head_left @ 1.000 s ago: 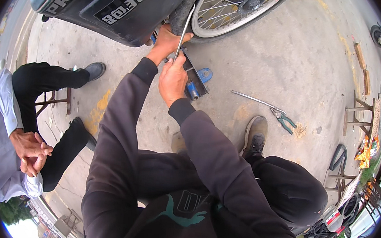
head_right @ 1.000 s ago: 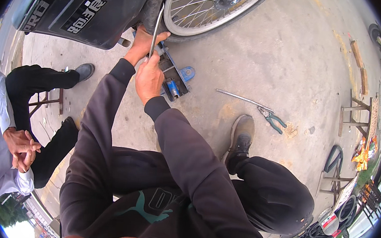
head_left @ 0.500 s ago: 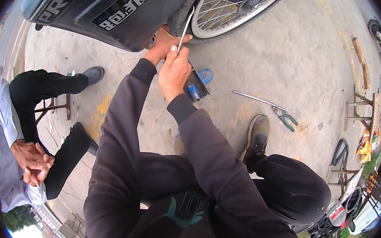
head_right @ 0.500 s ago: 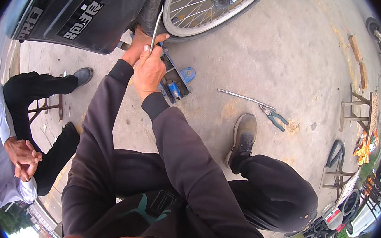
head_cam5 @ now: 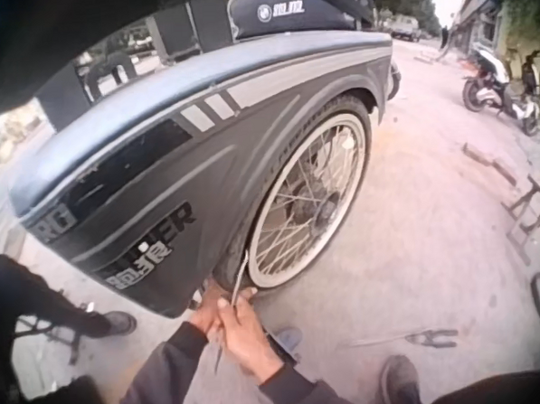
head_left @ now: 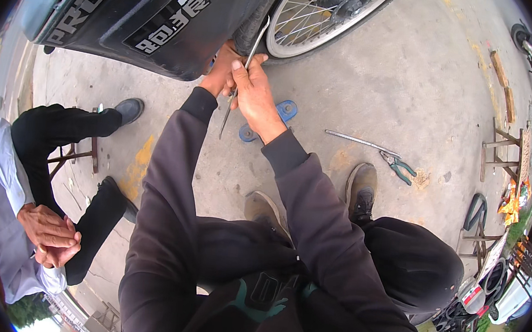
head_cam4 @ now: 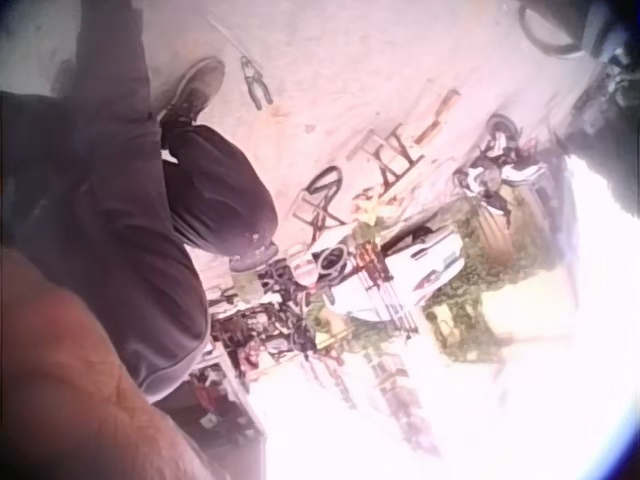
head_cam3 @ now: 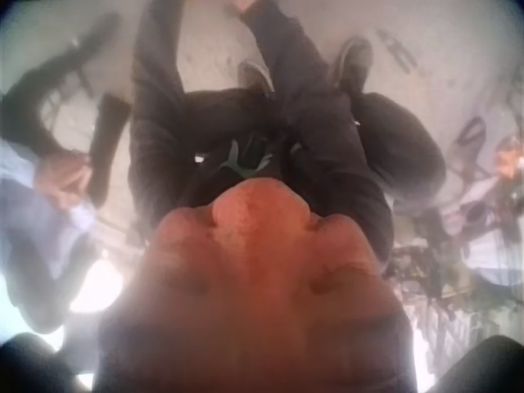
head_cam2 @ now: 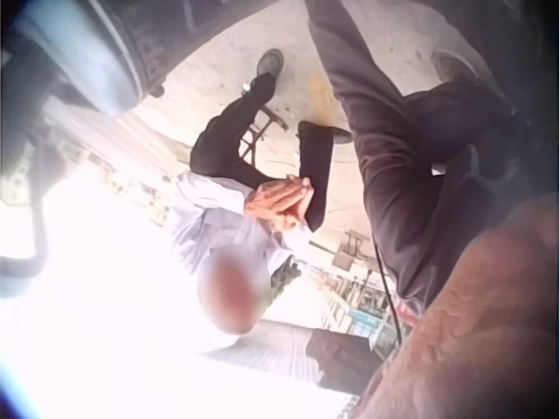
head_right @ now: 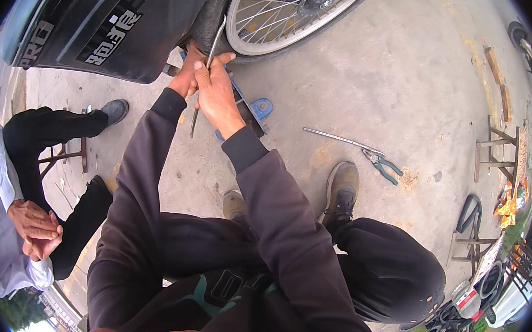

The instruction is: The person uses a metal tire lever to pry the tire bead off the rim of a tricycle wheel. After loosening the bead, they pull the inner tube out from between the tire and the rim by hand.

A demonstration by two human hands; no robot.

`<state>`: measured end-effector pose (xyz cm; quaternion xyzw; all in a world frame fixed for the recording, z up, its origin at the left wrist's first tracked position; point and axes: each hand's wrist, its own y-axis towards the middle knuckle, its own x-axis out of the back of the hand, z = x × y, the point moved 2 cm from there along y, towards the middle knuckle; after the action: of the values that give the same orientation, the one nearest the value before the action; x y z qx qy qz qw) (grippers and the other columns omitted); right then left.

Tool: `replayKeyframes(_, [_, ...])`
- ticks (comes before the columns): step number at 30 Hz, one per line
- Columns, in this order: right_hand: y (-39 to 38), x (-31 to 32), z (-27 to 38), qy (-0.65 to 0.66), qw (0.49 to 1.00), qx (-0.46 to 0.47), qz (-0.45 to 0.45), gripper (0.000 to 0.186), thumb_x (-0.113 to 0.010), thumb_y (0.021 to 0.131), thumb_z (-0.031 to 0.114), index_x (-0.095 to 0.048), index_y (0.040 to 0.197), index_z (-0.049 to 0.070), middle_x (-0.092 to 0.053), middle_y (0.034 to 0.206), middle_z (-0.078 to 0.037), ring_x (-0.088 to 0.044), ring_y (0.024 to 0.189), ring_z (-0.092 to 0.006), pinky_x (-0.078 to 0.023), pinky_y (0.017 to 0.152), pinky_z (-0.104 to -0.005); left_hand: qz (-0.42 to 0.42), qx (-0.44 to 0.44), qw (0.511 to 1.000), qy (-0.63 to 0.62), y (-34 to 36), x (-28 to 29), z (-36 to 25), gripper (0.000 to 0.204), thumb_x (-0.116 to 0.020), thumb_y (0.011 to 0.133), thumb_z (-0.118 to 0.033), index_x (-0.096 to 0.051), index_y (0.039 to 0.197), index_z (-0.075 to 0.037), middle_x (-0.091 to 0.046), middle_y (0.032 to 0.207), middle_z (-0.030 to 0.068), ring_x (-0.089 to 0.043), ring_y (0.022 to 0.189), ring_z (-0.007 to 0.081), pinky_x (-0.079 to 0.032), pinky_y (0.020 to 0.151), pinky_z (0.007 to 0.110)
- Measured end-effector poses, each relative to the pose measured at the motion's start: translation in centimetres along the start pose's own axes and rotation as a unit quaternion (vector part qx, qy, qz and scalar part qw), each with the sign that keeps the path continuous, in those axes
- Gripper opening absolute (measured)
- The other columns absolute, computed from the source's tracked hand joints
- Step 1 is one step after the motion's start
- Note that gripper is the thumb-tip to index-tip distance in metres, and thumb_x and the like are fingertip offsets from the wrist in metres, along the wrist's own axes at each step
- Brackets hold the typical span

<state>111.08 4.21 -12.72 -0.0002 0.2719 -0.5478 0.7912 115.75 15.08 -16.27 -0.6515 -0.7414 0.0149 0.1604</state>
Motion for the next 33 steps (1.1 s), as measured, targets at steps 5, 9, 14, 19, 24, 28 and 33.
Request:
replayKeyframes(5, [-0.4, 0.6, -2.4, -0.236, 0.96, 0.086, -0.123, 0.024, -0.052, 0.106, 0.024, -0.052, 0.104, 0.0, -0.058, 0.066, -0.006, -0.061, 0.057, -0.0156, -0.05, 0.054, -0.0328, -0.038, -0.091, 0.995, -0.016, 1.0, -0.5, 1.1, 0.041, -0.091, 0.068, -0.022, -0.069, 0.092, 0.002, -0.07, 0.092, 0.0099, -0.064, 0.08, 0.0155, -0.053, 0.074, 0.031])
replayKeyframes(9, [-2.3, 1.0, -4.7, -0.344, 0.924, 0.125, -0.107, 0.027, -0.054, 0.105, 0.026, -0.051, 0.099, 0.0, -0.061, 0.065, -0.007, -0.064, 0.058, -0.0188, -0.049, 0.054, -0.0358, 0.005, -0.06, 0.997, 0.051, 1.8, 0.4, 2.0, 0.051, -0.09, 0.072, -0.02, -0.066, 0.109, 0.005, -0.07, 0.107, 0.0099, -0.064, 0.096, 0.0175, -0.051, 0.089, 0.032])
replayKeyframes(14, [-4.7, 2.6, -3.9, -0.189, 0.978, -0.09, -0.025, 0.035, -0.049, 0.107, 0.035, -0.051, 0.098, 0.001, -0.055, 0.067, -0.003, -0.058, 0.052, -0.0147, -0.046, 0.052, -0.0313, 0.012, -0.081, 0.992, 0.092, 2.2, 0.6, 2.4, 0.042, -0.088, 0.073, -0.027, -0.072, 0.101, 0.001, -0.074, 0.099, 0.0084, -0.067, 0.092, 0.0146, -0.053, 0.086, 0.032])
replayKeyframes(19, [-3.7, 1.0, -3.7, -0.101, 0.993, -0.061, -0.008, 0.038, -0.048, 0.107, 0.04, -0.051, 0.099, 0.004, -0.052, 0.07, -0.001, -0.056, 0.053, -0.0119, -0.043, 0.049, -0.0282, -0.028, -0.129, 0.984, 0.123, 2.8, 0.9, 3.4, 0.051, -0.091, 0.069, -0.035, -0.073, 0.098, 0.003, -0.075, 0.095, 0.0098, -0.07, 0.09, 0.0172, -0.053, 0.084, 0.033])
replayKeyframes(24, [-2.5, 0.2, -4.0, -0.01, 0.992, -0.108, -0.058, 0.036, -0.048, 0.107, 0.041, -0.048, 0.102, 0.006, -0.053, 0.071, -0.001, -0.058, 0.053, -0.0109, -0.035, 0.039, -0.0228, -0.032, -0.114, 0.979, 0.167, 3.2, 0.7, 3.8, 0.053, -0.09, 0.068, -0.038, -0.073, 0.096, 0.003, -0.075, 0.094, 0.0114, -0.071, 0.087, 0.0188, -0.054, 0.082, 0.032])
replayKeyframes(28, [-1.9, -0.5, -4.4, -0.016, 0.991, -0.097, -0.088, 0.036, -0.049, 0.107, 0.039, -0.048, 0.1, 0.003, -0.052, 0.069, -0.001, -0.057, 0.052, -0.0123, -0.039, 0.041, -0.0259, -0.035, -0.119, 0.971, 0.204, 3.4, 0.9, 4.1, 0.053, -0.09, 0.068, -0.039, -0.074, 0.096, 0.003, -0.076, 0.093, 0.0119, -0.072, 0.088, 0.0184, -0.054, 0.082, 0.032])
replayKeyframes(33, [-2.2, 1.3, -4.0, -0.172, 0.976, -0.073, -0.115, 0.037, -0.05, 0.107, 0.034, -0.05, 0.092, 0.0, -0.051, 0.066, -0.002, -0.054, 0.05, -0.0137, -0.045, 0.048, -0.0298, -0.009, -0.098, 0.98, 0.174, 3.4, 0.7, 3.6, 0.047, -0.089, 0.068, -0.035, -0.074, 0.093, 0.002, -0.076, 0.091, 0.0105, -0.072, 0.084, 0.0163, -0.055, 0.079, 0.031])
